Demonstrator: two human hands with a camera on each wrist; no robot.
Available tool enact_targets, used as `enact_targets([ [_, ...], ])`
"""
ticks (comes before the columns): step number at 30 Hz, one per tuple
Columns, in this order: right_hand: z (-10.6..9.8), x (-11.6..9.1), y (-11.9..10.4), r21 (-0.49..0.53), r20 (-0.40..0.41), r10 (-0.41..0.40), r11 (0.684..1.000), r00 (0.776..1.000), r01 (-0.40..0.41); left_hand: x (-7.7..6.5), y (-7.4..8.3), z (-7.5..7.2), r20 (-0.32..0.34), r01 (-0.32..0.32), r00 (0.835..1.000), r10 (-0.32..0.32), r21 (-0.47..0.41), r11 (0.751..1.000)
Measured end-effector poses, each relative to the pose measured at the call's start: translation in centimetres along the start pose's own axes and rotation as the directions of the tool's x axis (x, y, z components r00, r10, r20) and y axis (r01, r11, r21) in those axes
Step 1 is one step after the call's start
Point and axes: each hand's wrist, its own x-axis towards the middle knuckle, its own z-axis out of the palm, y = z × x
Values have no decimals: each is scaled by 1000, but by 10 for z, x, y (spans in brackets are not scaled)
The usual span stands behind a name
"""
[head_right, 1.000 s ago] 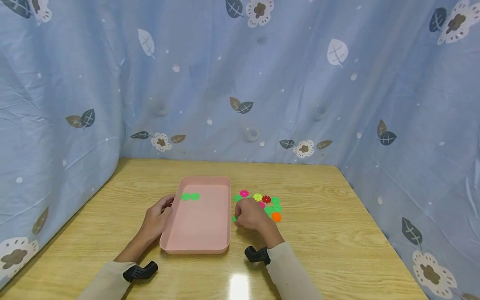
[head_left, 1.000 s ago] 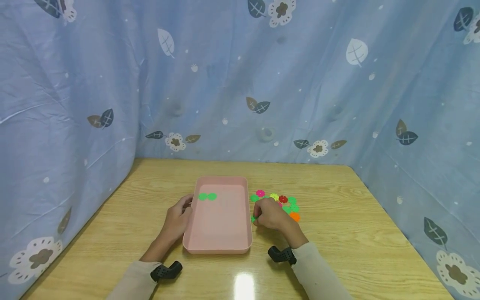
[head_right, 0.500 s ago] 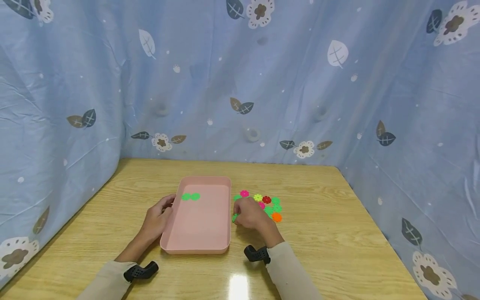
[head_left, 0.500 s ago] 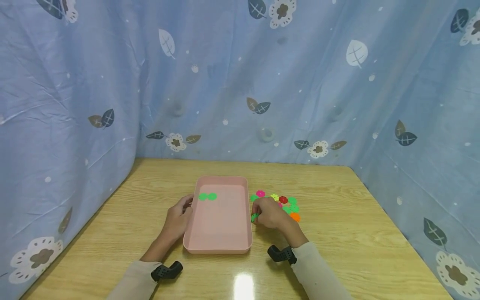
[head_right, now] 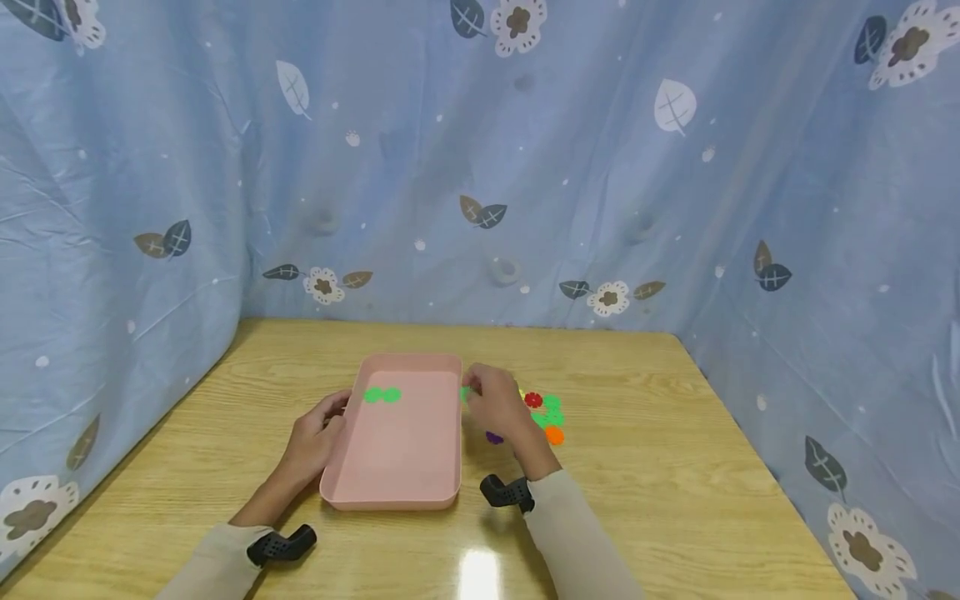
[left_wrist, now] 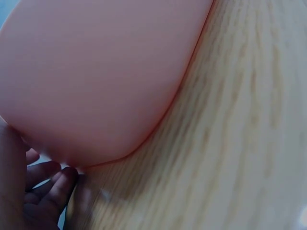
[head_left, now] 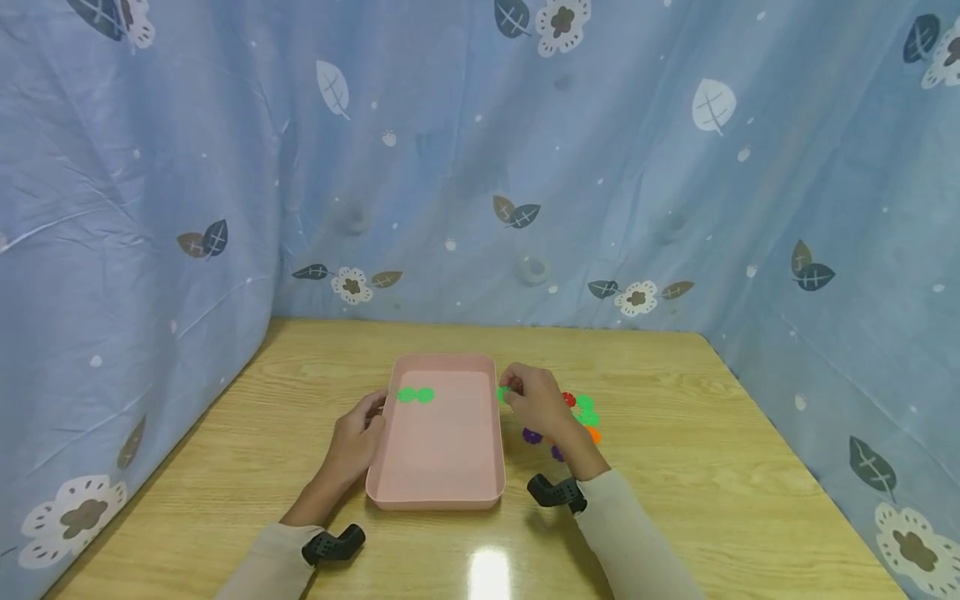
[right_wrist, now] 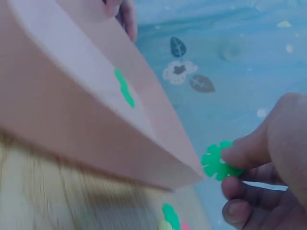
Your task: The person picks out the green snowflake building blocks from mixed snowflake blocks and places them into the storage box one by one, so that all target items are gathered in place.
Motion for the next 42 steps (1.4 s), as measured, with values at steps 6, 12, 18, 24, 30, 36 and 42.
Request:
enact_targets([
  [6,10,13,-18,165,-89,10,986,996,5,3,0,2,1,-8,1000,8,-13,1000],
  [12,24,28,-31,228,-128,10,974,992,20,4,0,2,-1,-11,1000,11,-11,1000],
  [18,37,36,-33,257,-140,24,966,990,13,4,1,2,2,-24,1000,24,-7,1000],
  [24,46,40,-30,288,-165,53,958,985,-3,3,1,1,-2,-32,999,32,10,999],
  [30,55,49,-31,383,-192,95,924,977,-14,3,0,-1,-6,-22,1000,22,8,1000],
  [36,68,57,-29,459,-199,160,887,967,-52,1,0,-1,-3,-7,1000,8,1,1000],
  [42,79,62,-28,477,-185,199,874,962,-89,1,-1,0,-8,-20,1000,20,0,1000],
])
